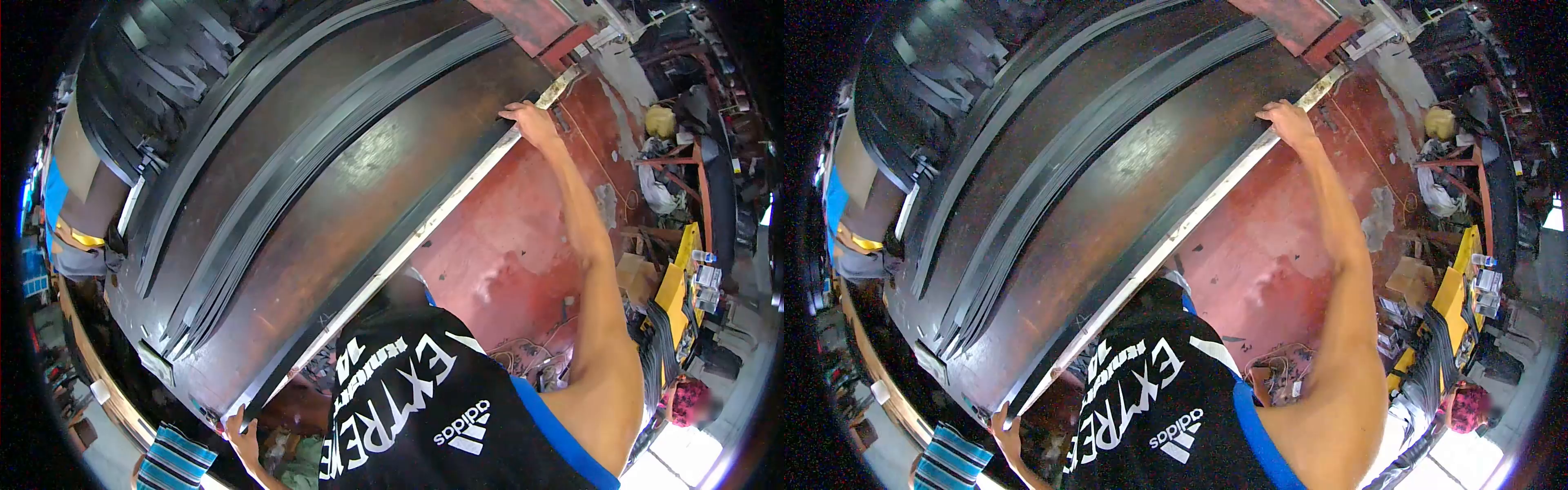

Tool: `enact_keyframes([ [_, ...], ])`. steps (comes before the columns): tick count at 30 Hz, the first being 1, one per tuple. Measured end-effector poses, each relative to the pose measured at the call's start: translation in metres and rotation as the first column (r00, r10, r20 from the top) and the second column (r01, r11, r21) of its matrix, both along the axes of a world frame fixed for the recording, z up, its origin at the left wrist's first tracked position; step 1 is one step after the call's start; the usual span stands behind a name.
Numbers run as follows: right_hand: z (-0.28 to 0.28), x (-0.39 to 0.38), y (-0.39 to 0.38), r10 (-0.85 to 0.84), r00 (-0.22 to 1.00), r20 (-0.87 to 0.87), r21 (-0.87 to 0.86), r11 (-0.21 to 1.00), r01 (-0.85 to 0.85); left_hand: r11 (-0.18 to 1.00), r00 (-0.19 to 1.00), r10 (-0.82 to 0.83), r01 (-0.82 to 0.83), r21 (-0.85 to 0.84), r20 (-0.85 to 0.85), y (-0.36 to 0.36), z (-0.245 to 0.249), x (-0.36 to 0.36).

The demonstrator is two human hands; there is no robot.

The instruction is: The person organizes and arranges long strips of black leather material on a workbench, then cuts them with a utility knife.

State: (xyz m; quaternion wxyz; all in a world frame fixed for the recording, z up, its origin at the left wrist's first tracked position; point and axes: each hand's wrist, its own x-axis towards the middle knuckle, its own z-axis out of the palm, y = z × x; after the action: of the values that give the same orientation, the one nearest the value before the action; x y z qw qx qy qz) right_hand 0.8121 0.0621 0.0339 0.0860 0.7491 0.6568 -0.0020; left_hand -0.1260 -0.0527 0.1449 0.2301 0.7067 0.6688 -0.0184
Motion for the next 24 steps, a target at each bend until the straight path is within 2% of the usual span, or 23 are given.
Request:
enact_keyframes([
  [6,0.005,0.001,0.000,0.005,1.000,-0.004,-0.026,1.000,-0.005,1.000,1.000,0.004,-0.004,0.021,-0.006,0.002,-0.003,0.006],
  [11,0.006,0.006,0.001,0.030,1.000,-0.005,-0.033,0.999,-0.030,0.999,0.999,0.038,-0.038,-0.036,-0.004,0.004,-0.002,0.012],
  [12,0.007,0.007,-0.001,0.037,0.999,-0.019,-0.024,0.999,-0.037,0.997,0.998,0.063,-0.063,-0.032,-0.007,0.002,-0.005,0.009],
  [13,0.007,0.008,-0.001,0.055,0.998,-0.036,-0.015,0.998,-0.055,0.998,1.000,0.020,-0.020,0.056,-0.003,-0.005,-0.014,-0.002],
  [15,-0.002,0.021,-0.008,0.044,0.999,-0.014,-0.011,0.999,-0.044,0.994,0.996,0.090,-0.090,0.057,-0.008,-0.003,-0.007,0.016],
  [16,0.002,0.020,-0.004,0.092,0.991,-0.101,-0.011,0.996,-0.093,0.993,0.993,0.116,-0.116,0.019,-0.010,-0.001,-0.008,0.017],
  [17,0.007,0.016,-0.007,0.071,0.992,-0.101,-0.004,0.997,-0.071,0.996,0.998,0.021,-0.016,0.088,-0.063,0.000,-0.010,0.021],
  [19,-0.001,0.035,-0.003,0.182,0.979,-0.096,-0.036,0.982,-0.186,0.994,0.991,0.063,-0.073,-0.080,-0.120,0.011,-0.004,0.037],
  [20,-0.002,0.039,-0.003,0.184,0.979,-0.083,-0.032,0.982,-0.187,0.998,0.996,-0.004,0.009,0.055,-0.090,0.007,-0.014,0.033],
  [21,0.001,0.035,0.001,0.117,0.988,-0.099,-0.078,0.989,-0.125,0.999,0.992,0.008,-0.003,0.043,-0.124,0.007,-0.019,0.034],
  [22,-0.010,0.050,0.002,0.177,0.977,-0.118,-0.052,0.982,-0.184,0.994,0.995,-0.005,0.016,0.107,-0.098,0.004,-0.030,0.030],
  [23,0.003,0.036,0.006,0.114,0.987,-0.110,-0.108,0.986,-0.126,0.996,0.992,0.017,-0.006,0.089,-0.124,0.004,-0.039,0.027],
  [24,0.009,0.039,0.002,0.216,0.959,-0.183,-0.023,0.974,-0.224,0.993,0.994,0.038,-0.025,0.118,-0.105,0.004,-0.042,0.032],
])
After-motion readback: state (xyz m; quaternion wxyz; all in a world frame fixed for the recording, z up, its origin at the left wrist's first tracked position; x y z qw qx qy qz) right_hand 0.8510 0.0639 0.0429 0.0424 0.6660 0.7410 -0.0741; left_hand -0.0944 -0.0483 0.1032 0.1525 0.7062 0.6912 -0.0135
